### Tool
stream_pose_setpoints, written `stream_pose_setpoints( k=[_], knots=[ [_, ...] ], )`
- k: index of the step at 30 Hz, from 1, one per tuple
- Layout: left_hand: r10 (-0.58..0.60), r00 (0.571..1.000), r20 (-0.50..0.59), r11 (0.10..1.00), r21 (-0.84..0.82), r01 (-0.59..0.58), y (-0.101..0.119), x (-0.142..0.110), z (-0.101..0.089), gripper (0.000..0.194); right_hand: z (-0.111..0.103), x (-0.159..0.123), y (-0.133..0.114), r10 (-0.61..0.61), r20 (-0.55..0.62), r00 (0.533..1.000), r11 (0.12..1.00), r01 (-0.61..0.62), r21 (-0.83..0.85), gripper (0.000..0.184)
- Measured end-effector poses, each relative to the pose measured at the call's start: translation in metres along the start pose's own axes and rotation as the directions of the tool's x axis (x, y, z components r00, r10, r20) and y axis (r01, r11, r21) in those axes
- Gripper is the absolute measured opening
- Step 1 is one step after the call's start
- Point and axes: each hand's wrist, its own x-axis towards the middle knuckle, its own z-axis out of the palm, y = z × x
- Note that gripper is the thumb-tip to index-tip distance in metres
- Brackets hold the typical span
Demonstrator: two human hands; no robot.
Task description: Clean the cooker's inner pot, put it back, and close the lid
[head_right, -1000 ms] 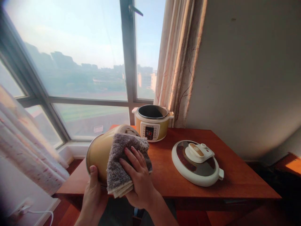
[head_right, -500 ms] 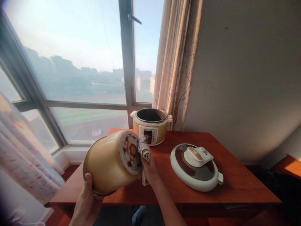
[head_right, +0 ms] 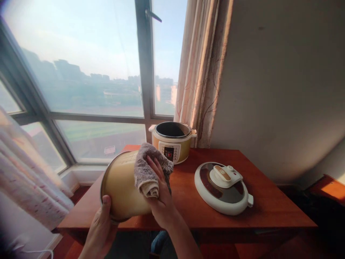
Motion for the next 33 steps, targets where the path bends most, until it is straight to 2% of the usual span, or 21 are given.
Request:
stream_pose_setpoints(
  k=[3,5,7,11,13,15,19,21,22,23,25,26,30,33],
  knots=[
    [-0.007,1.000,0.013,0.999,-0.041,0.007,0.005,0.005,-0.003,0.074,-0.010,-0.015,-0.024,-0.123,0.259,0.958,0.988,0.143,-0.059,0.063],
    [-0.025,0.999,0.040,0.997,-0.074,0.028,0.006,0.009,-0.007,0.073,-0.013,-0.025,-0.027,-0.172,0.342,0.924,0.971,0.217,-0.098,0.067],
    [-0.043,0.997,0.068,0.994,-0.099,0.049,0.005,0.012,-0.011,0.071,-0.012,-0.036,-0.020,-0.190,0.374,0.908,0.963,0.247,-0.111,0.067],
    [-0.037,0.997,0.064,0.992,-0.117,0.044,0.004,0.015,-0.016,0.068,-0.005,-0.054,0.002,-0.212,0.344,0.915,0.964,0.254,-0.082,0.069],
    [-0.014,0.999,0.035,0.994,-0.109,0.018,0.006,0.017,-0.018,0.064,-0.001,-0.058,0.011,-0.180,0.311,0.933,0.974,0.213,-0.076,0.071],
    [0.004,1.000,0.026,0.996,-0.090,-0.002,0.010,0.018,-0.021,0.063,0.001,-0.059,0.018,-0.129,0.256,0.958,0.988,0.147,-0.055,0.071],
    [0.030,0.997,0.077,0.997,-0.073,-0.024,0.016,0.019,-0.026,0.072,0.004,-0.058,0.037,-0.003,0.168,0.986,0.999,-0.005,0.050,0.064],
    [0.037,0.995,0.088,0.996,-0.084,-0.029,0.016,0.020,-0.025,0.076,0.005,-0.057,0.049,0.132,0.112,0.985,0.971,-0.151,0.187,0.061],
    [0.038,0.995,0.092,0.996,-0.089,-0.030,0.016,0.020,-0.025,0.077,0.006,-0.057,0.055,0.241,0.069,0.968,0.921,-0.250,0.300,0.062],
    [0.039,0.995,0.094,0.995,-0.095,-0.030,0.014,0.020,-0.025,0.078,0.007,-0.056,0.060,0.364,0.032,0.931,0.842,-0.343,0.417,0.063],
    [0.038,0.994,0.098,0.994,-0.107,-0.028,0.010,0.020,-0.025,0.080,0.010,-0.054,0.071,0.582,0.004,0.813,0.650,-0.468,0.599,0.065],
    [0.040,0.994,0.100,0.993,-0.116,-0.029,0.008,0.020,-0.026,0.080,0.011,-0.053,0.076,0.654,0.006,0.756,0.572,-0.500,0.650,0.064],
    [0.064,0.992,0.112,0.986,-0.161,-0.046,0.001,0.023,-0.031,0.075,0.010,-0.042,0.090,0.787,0.036,0.615,0.391,-0.544,0.742,0.065],
    [0.063,0.994,0.086,0.980,-0.193,-0.045,0.003,0.027,-0.031,0.069,-0.001,-0.035,0.096,0.839,0.022,0.544,0.320,-0.525,0.789,0.062]
  ],
)
